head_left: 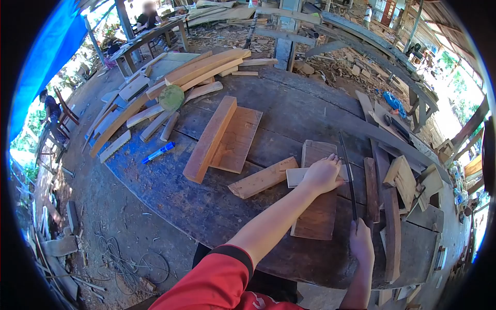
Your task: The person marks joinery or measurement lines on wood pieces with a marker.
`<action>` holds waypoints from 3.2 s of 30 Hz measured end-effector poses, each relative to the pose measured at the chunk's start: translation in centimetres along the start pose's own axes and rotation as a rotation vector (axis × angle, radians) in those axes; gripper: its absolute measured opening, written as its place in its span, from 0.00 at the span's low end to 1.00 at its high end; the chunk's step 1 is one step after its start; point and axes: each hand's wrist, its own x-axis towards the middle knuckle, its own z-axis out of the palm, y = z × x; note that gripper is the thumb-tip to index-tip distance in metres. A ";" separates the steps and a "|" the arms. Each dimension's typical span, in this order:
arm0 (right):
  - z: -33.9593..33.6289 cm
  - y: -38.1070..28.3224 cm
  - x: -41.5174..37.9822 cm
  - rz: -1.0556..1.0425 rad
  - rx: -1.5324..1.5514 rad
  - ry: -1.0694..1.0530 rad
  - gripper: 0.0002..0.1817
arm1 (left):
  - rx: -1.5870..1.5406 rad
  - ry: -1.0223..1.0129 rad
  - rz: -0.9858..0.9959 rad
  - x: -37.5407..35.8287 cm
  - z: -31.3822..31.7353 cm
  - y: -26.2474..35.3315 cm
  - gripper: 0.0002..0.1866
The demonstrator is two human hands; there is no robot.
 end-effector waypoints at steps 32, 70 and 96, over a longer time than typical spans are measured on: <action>0.2 -0.3 0.6 -0.058 -0.033 0.036 0.15 | -0.011 -0.003 -0.005 -0.1 -0.1 0.1 0.35; -0.8 2.1 1.4 0.044 0.317 0.495 0.16 | 0.082 -0.097 -0.053 -0.9 -2.0 1.5 0.39; -0.4 -6.6 -1.1 0.143 -0.094 0.496 0.14 | 0.039 -0.219 -0.297 -10.3 -5.2 -2.0 0.31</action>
